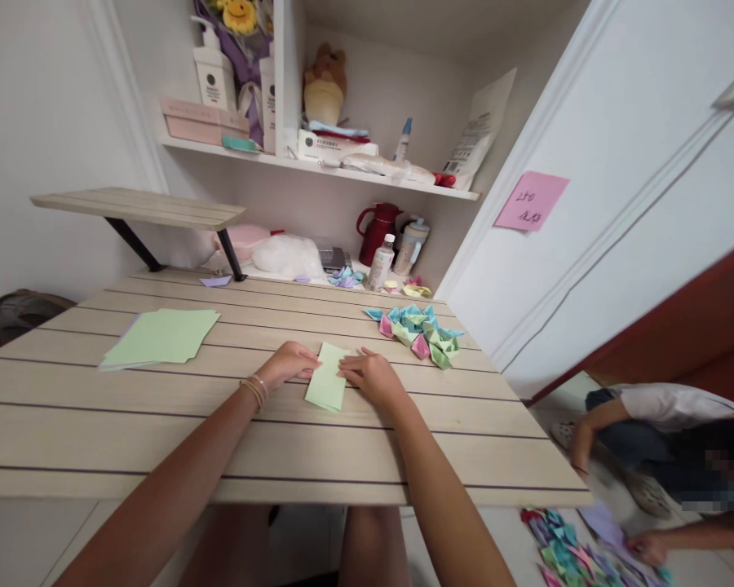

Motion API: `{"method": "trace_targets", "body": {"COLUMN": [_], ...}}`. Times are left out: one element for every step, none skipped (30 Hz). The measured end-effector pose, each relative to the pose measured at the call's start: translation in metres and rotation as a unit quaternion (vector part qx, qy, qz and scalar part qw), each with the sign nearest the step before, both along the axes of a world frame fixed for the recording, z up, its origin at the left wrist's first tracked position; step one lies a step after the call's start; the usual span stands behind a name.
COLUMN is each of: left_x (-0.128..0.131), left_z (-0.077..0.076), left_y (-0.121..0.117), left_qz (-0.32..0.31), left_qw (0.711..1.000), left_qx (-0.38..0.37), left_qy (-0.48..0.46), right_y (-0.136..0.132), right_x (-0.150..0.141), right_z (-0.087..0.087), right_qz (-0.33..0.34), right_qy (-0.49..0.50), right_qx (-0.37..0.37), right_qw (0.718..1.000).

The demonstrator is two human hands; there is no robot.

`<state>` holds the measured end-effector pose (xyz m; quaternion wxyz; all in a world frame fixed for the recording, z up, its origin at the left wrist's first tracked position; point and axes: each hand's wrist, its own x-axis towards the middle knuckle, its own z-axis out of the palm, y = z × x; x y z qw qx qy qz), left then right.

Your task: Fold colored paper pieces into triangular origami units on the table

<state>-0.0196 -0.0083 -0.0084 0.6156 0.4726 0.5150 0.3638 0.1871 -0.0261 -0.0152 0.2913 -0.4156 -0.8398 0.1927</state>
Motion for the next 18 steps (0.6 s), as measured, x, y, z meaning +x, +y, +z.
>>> {"method": "trace_targets", "body": {"left_x": [0.000, 0.000, 0.000, 0.000, 0.001, 0.001, 0.001, 0.001, 0.001, 0.001, 0.001, 0.001, 0.001, 0.001, 0.001, 0.001, 0.001, 0.001], "left_z": [0.000, -0.001, -0.001, -0.001, -0.001, -0.001, -0.001, -0.001, -0.001, -0.001, -0.002, -0.002, -0.002, -0.002, -0.002, -0.002, -0.002, -0.002], "left_y": [0.001, 0.001, 0.001, 0.002, 0.002, 0.002, 0.002, 0.002, 0.003, 0.003, 0.003, 0.003, 0.004, 0.004, 0.004, 0.004, 0.004, 0.004], "left_qz": [0.000, 0.000, 0.000, 0.000, 0.001, 0.002, 0.002, 0.002, 0.001, -0.002, -0.004, -0.007, -0.010, -0.012, -0.014, -0.015, -0.016, -0.016], "left_qw": [1.000, 1.000, 1.000, 1.000, 1.000, 1.000, 1.000, 1.000, 1.000, 1.000, 1.000, 1.000, 1.000, 1.000, 1.000, 0.999, 0.999, 0.999], "left_qx": [0.000, 0.000, 0.000, 0.001, 0.002, 0.004, 0.006, 0.008, 0.011, 0.013, 0.015, 0.018, 0.021, 0.024, 0.027, 0.029, 0.030, 0.030], "left_qy": [-0.003, -0.004, -0.004, -0.003, -0.002, 0.000, 0.000, 0.000, 0.000, 0.000, 0.001, 0.002, 0.005, 0.007, 0.009, 0.011, 0.012, 0.013], "right_y": [0.000, 0.000, 0.000, 0.000, 0.000, -0.001, -0.002, -0.003, -0.005, -0.007, -0.009, -0.011, -0.014, -0.016, -0.018, -0.020, -0.022, -0.024], "right_x": [0.000, 0.000, -0.001, -0.001, -0.001, -0.001, -0.001, 0.000, 0.001, 0.002, 0.003, 0.004, 0.004, 0.005, 0.005, 0.005, 0.005, 0.006], "right_z": [-0.001, -0.001, -0.001, -0.001, 0.000, 0.000, 0.000, 0.000, 0.000, -0.001, -0.002, -0.002, -0.003, -0.004, -0.004, -0.004, -0.004, -0.003], "right_qz": [-0.001, 0.000, 0.000, -0.001, -0.003, -0.005, -0.006, -0.004, -0.001, 0.004, 0.008, 0.011, 0.013, 0.014, 0.014, 0.013, 0.008, 0.001], "right_qy": [-0.002, -0.006, -0.011, -0.016, -0.021, -0.025, -0.027, -0.028, -0.026, -0.022, -0.018, -0.014, -0.012, -0.012, -0.016, -0.023, -0.032, -0.044], "right_qx": [-0.001, -0.001, 0.000, 0.000, -0.001, -0.002, -0.004, -0.006, -0.007, -0.008, -0.007, -0.006, -0.005, -0.006, -0.008, -0.012, -0.016, -0.021], "right_qw": [1.000, 1.000, 1.000, 1.000, 1.000, 1.000, 1.000, 1.000, 1.000, 1.000, 1.000, 1.000, 1.000, 1.000, 1.000, 1.000, 0.999, 0.999]}}
